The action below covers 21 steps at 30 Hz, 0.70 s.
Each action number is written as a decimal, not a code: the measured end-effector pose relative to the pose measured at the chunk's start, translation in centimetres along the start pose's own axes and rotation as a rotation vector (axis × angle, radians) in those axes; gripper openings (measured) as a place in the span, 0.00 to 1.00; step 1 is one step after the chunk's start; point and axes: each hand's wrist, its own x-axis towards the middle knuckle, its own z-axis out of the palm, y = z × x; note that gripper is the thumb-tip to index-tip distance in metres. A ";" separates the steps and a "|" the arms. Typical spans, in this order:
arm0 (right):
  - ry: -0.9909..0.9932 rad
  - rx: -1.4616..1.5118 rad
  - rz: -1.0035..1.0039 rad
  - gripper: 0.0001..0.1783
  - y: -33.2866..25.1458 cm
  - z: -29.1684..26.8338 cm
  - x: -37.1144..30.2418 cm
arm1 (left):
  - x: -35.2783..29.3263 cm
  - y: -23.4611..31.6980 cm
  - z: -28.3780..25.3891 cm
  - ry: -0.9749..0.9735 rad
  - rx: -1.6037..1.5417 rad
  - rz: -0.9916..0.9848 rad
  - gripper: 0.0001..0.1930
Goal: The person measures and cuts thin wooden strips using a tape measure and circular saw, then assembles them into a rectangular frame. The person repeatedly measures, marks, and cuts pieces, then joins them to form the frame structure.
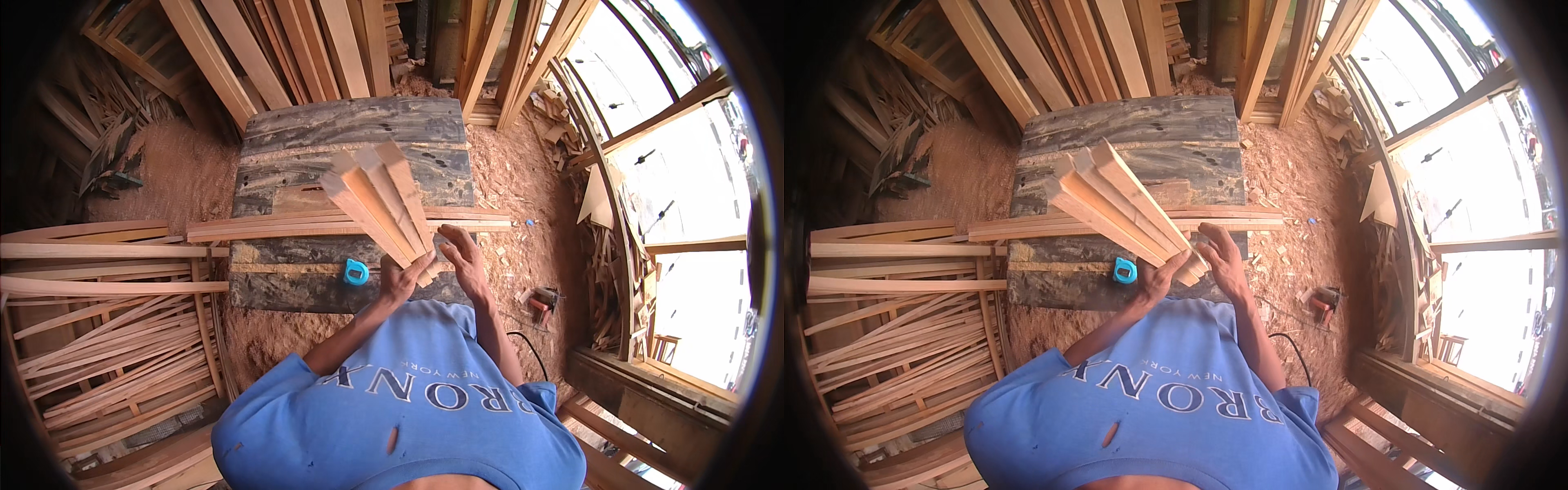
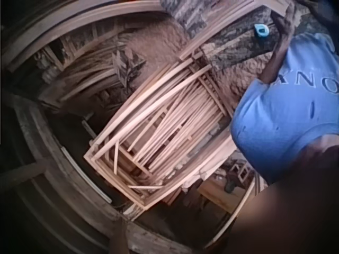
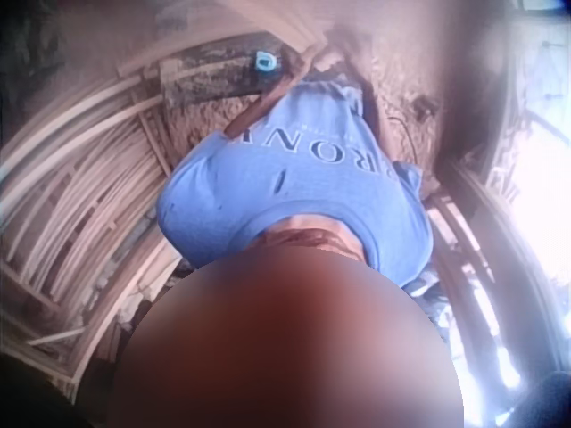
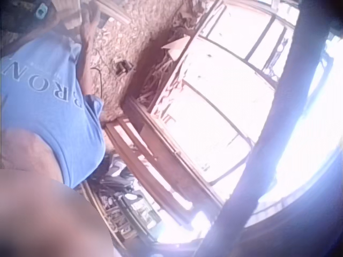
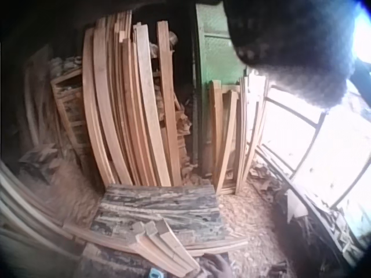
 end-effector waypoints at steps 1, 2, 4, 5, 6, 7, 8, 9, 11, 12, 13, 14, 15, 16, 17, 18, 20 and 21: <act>-0.018 0.049 -0.015 0.32 -1.0 -0.4 -0.1 | -0.2 -0.5 0.1 -0.038 0.051 0.002 0.16; -0.049 0.106 -0.051 0.32 -1.9 -0.4 -0.2 | -0.4 -0.9 0.1 -0.075 0.104 0.001 0.15; -0.085 0.237 -0.131 0.37 -3.8 -0.5 -0.5 | -0.8 -1.9 -0.1 -0.132 0.137 -0.007 0.16; -0.100 0.264 -0.180 0.39 -4.7 -0.6 -1.0 | -0.9 -2.2 -0.2 -0.194 0.147 -0.040 0.17; -0.116 0.289 -0.233 0.40 -5.5 -0.6 -1.4 | -0.8 -2.6 -0.4 -0.257 0.158 -0.067 0.18; -0.090 0.380 -0.229 0.44 -6.2 -0.5 -1.8 | -1.1 -2.8 -0.6 -0.316 0.259 -0.143 0.21; -0.108 0.346 -0.233 0.45 -7.0 -0.8 -2.1 | -1.1 -3.0 -0.6 -0.331 0.268 -0.093 0.21; -0.125 0.311 -0.252 0.46 -7.8 -1.2 -2.4 | -1.2 -3.1 -0.6 -0.335 0.281 -0.049 0.21; -0.086 0.325 -0.294 0.44 -8.8 -1.3 -3.3 | -1.3 -3.1 -0.6 -0.345 0.317 -0.013 0.19; -0.068 0.174 -0.355 0.42 -9.3 -1.3 -3.4 | -1.3 -3.2 -0.5 -0.321 0.302 0.041 0.19; -0.048 0.024 -0.413 0.40 -9.7 -1.3 -3.5 | -1.4 -3.2 -0.5 -0.301 0.300 0.075 0.19; -0.025 -0.126 -0.467 0.38 -10.0 -1.2 -3.7 | -1.4 -3.2 -0.4 -0.271 0.290 0.115 0.19; 0.038 -0.284 -0.492 0.34 -10.3 -1.2 -3.7 | -1.4 -3.3 -0.3 -0.278 0.275 0.112 0.20; 0.080 -0.343 -0.501 0.32 -10.5 -1.2 -4.2 | -1.3 -3.4 -0.3 -0.272 0.253 0.119 0.20; 0.122 -0.378 -0.516 0.30 -10.7 -1.3 -4.9 | -1.3 -3.5 -0.3 -0.265 0.231 0.132 0.21; 0.174 -0.387 -0.535 0.29 -10.8 -1.4 -5.3 | -1.2 -3.6 -0.4 -0.230 0.226 0.096 0.22; 0.261 0.003 -0.689 0.14 -10.1 -1.1 -6.0 | -0.7 -3.6 -0.7 -0.159 0.228 0.025 0.23; 0.304 0.194 -0.806 0.18 -9.7 -1.2 -6.3 | -0.3 -3.5 -0.9 -0.071 0.219 0.156 0.19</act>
